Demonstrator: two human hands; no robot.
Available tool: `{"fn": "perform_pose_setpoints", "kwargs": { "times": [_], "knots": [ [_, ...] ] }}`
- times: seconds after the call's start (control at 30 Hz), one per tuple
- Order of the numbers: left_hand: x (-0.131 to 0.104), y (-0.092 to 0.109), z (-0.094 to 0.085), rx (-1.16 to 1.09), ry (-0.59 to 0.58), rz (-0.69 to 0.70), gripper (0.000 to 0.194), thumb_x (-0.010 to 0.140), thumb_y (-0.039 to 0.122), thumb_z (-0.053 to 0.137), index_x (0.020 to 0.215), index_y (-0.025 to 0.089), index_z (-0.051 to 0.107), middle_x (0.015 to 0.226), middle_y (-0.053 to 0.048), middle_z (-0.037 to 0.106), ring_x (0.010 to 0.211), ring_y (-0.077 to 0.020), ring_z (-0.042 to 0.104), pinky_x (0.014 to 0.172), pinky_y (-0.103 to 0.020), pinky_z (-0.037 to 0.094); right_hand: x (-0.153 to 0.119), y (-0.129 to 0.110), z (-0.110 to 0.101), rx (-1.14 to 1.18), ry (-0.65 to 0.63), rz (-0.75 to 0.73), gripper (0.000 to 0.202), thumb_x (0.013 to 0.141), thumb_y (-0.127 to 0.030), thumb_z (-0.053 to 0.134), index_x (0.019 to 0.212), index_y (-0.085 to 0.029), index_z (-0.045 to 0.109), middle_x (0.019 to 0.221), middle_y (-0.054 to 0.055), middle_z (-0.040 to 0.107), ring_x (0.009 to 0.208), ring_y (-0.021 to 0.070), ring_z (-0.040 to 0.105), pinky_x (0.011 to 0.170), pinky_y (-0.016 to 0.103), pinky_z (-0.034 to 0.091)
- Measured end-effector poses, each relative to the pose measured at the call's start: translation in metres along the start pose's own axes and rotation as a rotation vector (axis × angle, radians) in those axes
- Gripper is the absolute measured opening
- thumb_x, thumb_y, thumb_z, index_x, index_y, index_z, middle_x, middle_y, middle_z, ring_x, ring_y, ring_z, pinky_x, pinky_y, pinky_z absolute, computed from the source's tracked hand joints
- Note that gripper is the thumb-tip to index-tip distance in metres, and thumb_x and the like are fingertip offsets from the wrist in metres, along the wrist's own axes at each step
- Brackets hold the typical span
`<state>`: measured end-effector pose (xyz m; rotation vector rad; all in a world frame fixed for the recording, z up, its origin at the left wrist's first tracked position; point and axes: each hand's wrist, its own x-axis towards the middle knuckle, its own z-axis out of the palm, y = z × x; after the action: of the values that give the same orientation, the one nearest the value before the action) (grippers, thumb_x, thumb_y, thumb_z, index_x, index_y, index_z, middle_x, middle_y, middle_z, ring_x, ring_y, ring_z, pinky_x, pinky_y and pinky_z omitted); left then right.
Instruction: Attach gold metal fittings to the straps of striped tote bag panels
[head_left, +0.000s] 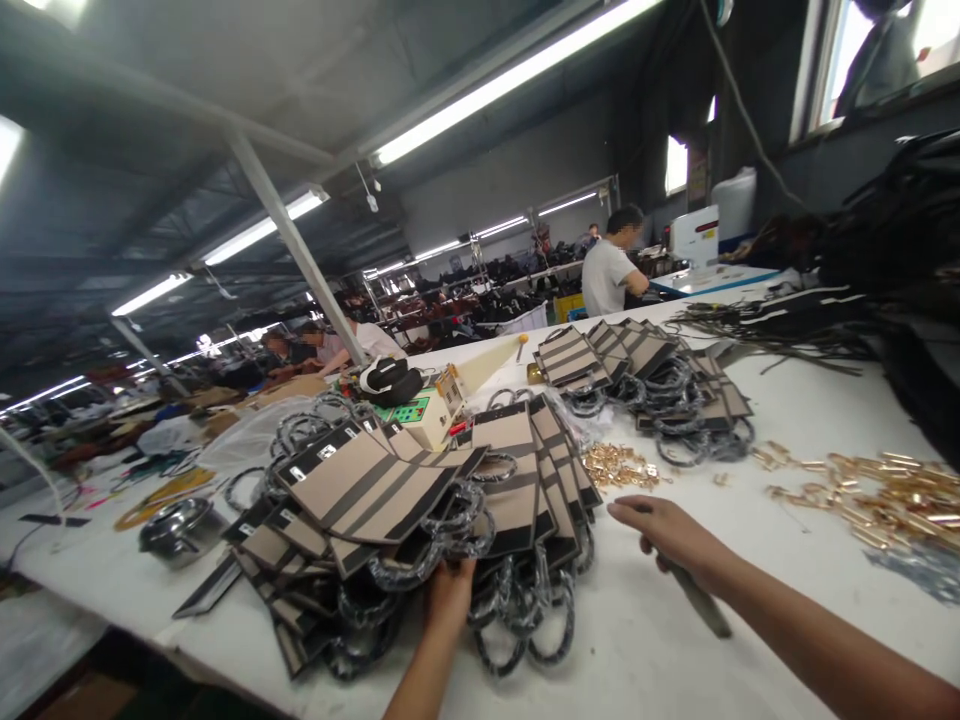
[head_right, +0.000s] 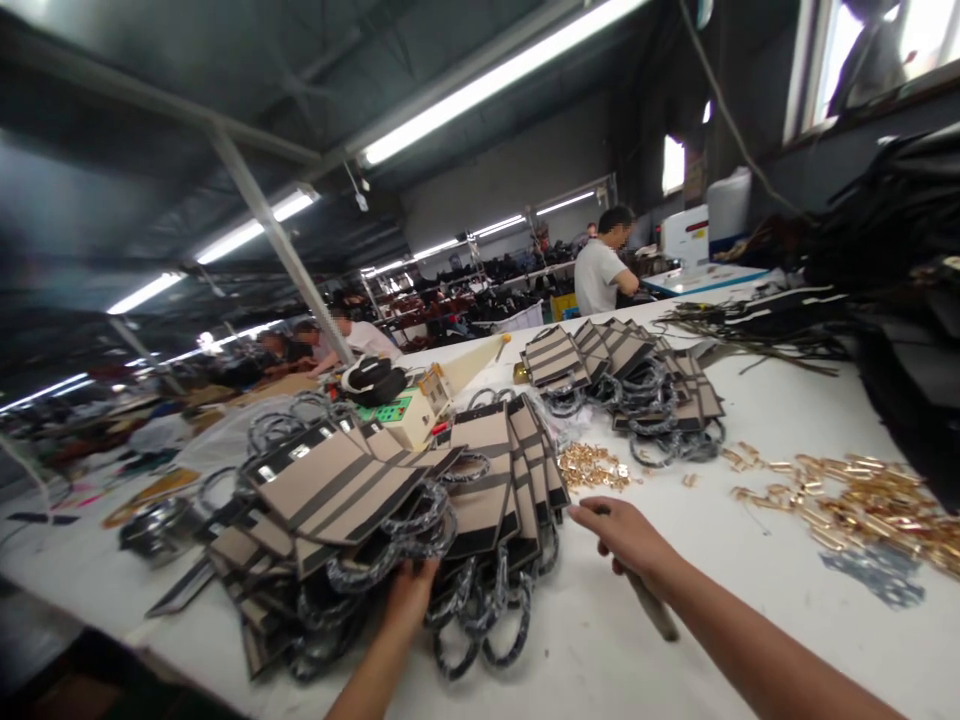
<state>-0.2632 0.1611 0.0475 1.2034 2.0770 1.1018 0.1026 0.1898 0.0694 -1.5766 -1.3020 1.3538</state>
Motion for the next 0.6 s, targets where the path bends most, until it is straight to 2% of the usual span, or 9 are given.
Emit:
{"fn": "perform_pose_setpoints", "kwargs": {
  "times": [0.07,0.13,0.23,0.3,0.37,0.5,0.6],
  "knots": [
    [0.001,-0.002,0.006,-0.051,0.025,-0.007,0.054,0.082,0.047,0.078,0.129,0.021,0.069,0.146,-0.017,0.066,0.157,-0.0377,0.037,0.128,-0.045,0.029,0.038,-0.015,0.012,-0.071,0.000,-0.014,0.055,0.089,-0.060,0.070,0.120,-0.015,0.073,0.084,0.010,0.072,0.065,0.0190,0.063,0.043,0.024,0.042],
    [0.000,-0.006,0.009,-0.118,0.053,-0.014,0.052,0.080,0.044,0.082,0.127,0.023,0.071,0.143,-0.015,0.069,0.155,-0.0363,0.040,0.128,-0.044,0.030,0.067,-0.021,0.025,-0.120,-0.001,-0.007,0.052,0.088,-0.061,0.072,0.111,-0.014,0.074,0.089,0.012,0.074,0.065,0.0202,0.065,0.042,0.025,0.043],
    [-0.002,-0.011,0.014,-0.242,0.095,-0.028,0.052,0.076,0.040,0.086,0.124,0.027,0.072,0.139,-0.012,0.072,0.153,-0.0348,0.044,0.129,-0.044,0.028,0.091,-0.017,0.038,-0.151,0.000,-0.012,0.058,0.084,-0.065,0.076,0.113,-0.015,0.073,0.088,0.013,0.075,0.066,0.0231,0.067,0.044,0.027,0.046],
    [-0.002,-0.013,0.019,-0.337,0.115,-0.041,0.050,0.075,0.037,0.088,0.122,0.029,0.073,0.136,-0.010,0.073,0.151,-0.0337,0.047,0.130,-0.044,0.027,0.097,-0.012,0.040,-0.149,0.005,-0.027,0.062,0.083,-0.067,0.076,0.119,-0.016,0.071,0.086,0.012,0.075,0.065,0.0235,0.067,0.044,0.028,0.046],
    [-0.003,-0.015,0.027,-0.442,0.124,-0.072,0.045,0.077,0.036,0.086,0.120,0.028,0.073,0.131,-0.009,0.075,0.145,-0.0323,0.054,0.127,-0.043,0.033,0.099,-0.007,0.039,-0.131,0.006,-0.039,0.061,0.082,-0.066,0.077,0.119,-0.016,0.072,0.085,0.012,0.076,0.065,0.0229,0.068,0.047,0.028,0.046],
    [-0.005,-0.016,0.047,-0.645,0.090,-0.214,0.039,0.082,0.035,0.080,0.118,0.022,0.073,0.119,-0.012,0.079,0.115,-0.0321,0.074,0.104,-0.047,0.057,0.097,-0.002,0.042,-0.036,0.000,-0.055,0.047,0.073,-0.047,0.088,0.111,-0.021,0.075,0.090,0.006,0.077,0.073,0.0209,0.069,0.055,0.025,0.049],
    [-0.005,-0.009,0.060,-0.764,0.026,-0.287,0.040,0.083,0.035,0.080,0.119,0.019,0.072,0.117,-0.013,0.079,0.108,-0.0317,0.077,0.095,-0.045,0.062,0.098,-0.003,0.046,0.077,-0.008,-0.007,0.037,0.073,-0.041,0.086,0.102,-0.021,0.073,0.079,0.003,0.073,0.064,0.0173,0.063,0.049,0.023,0.044]
  ]
}}
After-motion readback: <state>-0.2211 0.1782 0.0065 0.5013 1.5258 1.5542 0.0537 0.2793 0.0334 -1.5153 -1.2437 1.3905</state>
